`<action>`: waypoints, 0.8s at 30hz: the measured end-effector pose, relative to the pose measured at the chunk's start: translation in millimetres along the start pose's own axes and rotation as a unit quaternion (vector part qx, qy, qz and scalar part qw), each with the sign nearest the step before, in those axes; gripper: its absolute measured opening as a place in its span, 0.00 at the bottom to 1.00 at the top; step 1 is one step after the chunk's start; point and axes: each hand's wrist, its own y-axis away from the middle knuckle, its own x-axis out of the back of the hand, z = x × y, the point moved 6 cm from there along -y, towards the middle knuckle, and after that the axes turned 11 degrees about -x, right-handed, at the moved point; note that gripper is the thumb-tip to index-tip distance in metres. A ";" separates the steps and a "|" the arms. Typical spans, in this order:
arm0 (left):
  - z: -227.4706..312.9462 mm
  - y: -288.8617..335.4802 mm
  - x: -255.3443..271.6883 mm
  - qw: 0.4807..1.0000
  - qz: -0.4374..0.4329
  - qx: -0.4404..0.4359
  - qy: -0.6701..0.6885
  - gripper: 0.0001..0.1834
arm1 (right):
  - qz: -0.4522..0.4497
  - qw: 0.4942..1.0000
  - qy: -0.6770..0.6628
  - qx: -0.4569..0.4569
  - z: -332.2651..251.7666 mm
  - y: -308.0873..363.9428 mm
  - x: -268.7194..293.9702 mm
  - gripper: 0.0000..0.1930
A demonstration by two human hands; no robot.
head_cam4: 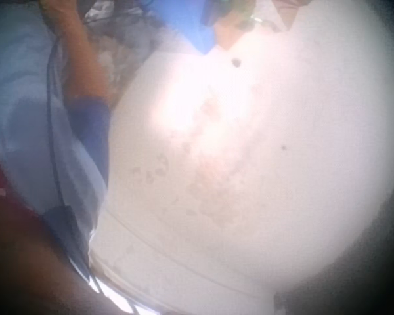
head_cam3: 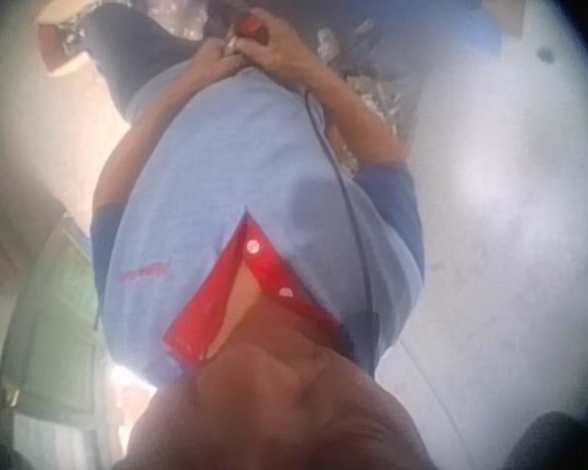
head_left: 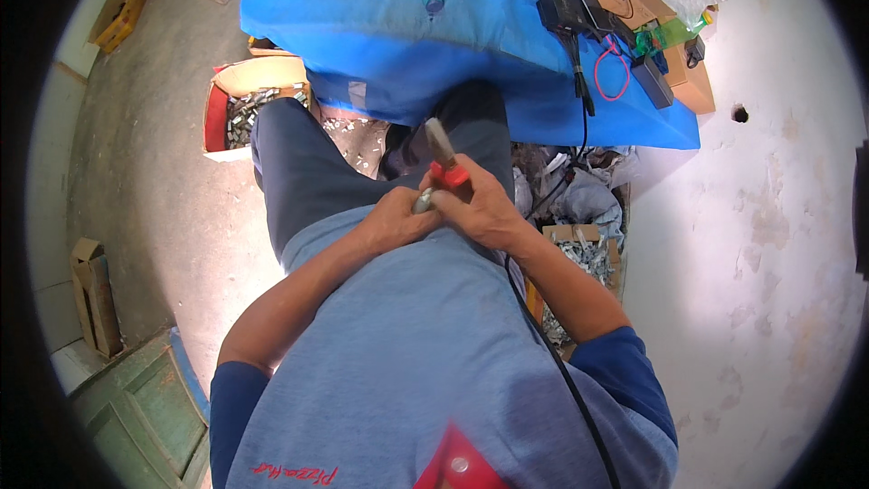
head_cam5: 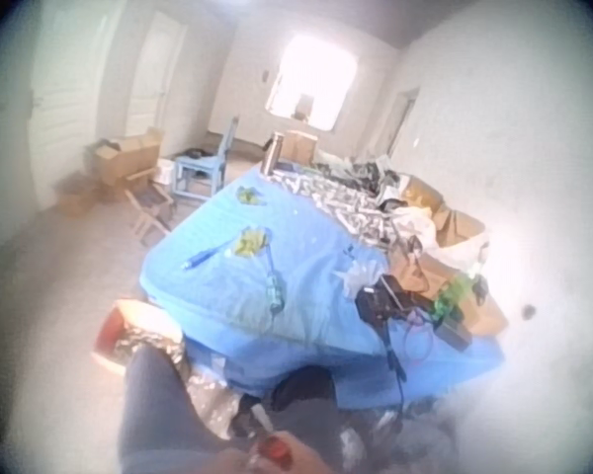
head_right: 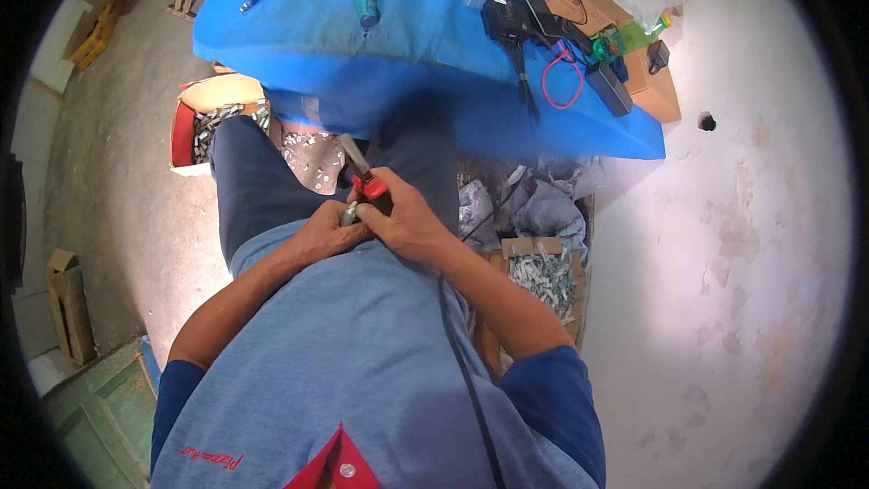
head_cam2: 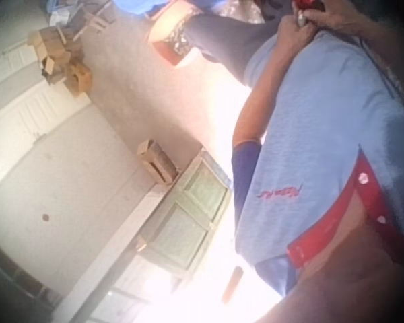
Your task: The person uses pliers to manipulate and squeeze a metal cylindrical component while holding it in their hands. They repeatedly adjust the tool to secure parts of the component before placing it down on a work table.
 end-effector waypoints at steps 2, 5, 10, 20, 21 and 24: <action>0.8 -0.2 3.0 1.000 0.022 0.003 -0.010 0.21 | 0.009 1.000 -0.015 -0.022 9.1 0.3 5.6 0.17; -2.9 -0.4 9.0 0.998 0.044 -0.021 -0.030 0.21 | 0.002 0.997 0.036 -0.073 23.6 6.9 21.1 0.21; 8.5 0.9 12.0 0.996 0.082 -0.032 -0.014 0.18 | -0.059 0.961 0.220 -0.158 38.0 28.2 26.2 0.28; 16.2 2.2 13.7 0.994 0.091 -0.055 -0.004 0.15 | -0.039 0.942 0.315 -0.105 20.8 35.9 14.1 0.29; 18.2 2.1 13.6 0.994 0.090 -0.055 -0.008 0.15 | -0.029 0.941 0.323 -0.092 22.5 35.9 13.6 0.29; 8.4 -0.4 13.0 0.993 0.088 -0.065 -0.035 0.14 | -0.018 0.936 0.342 -0.081 19.4 36.4 11.7 0.29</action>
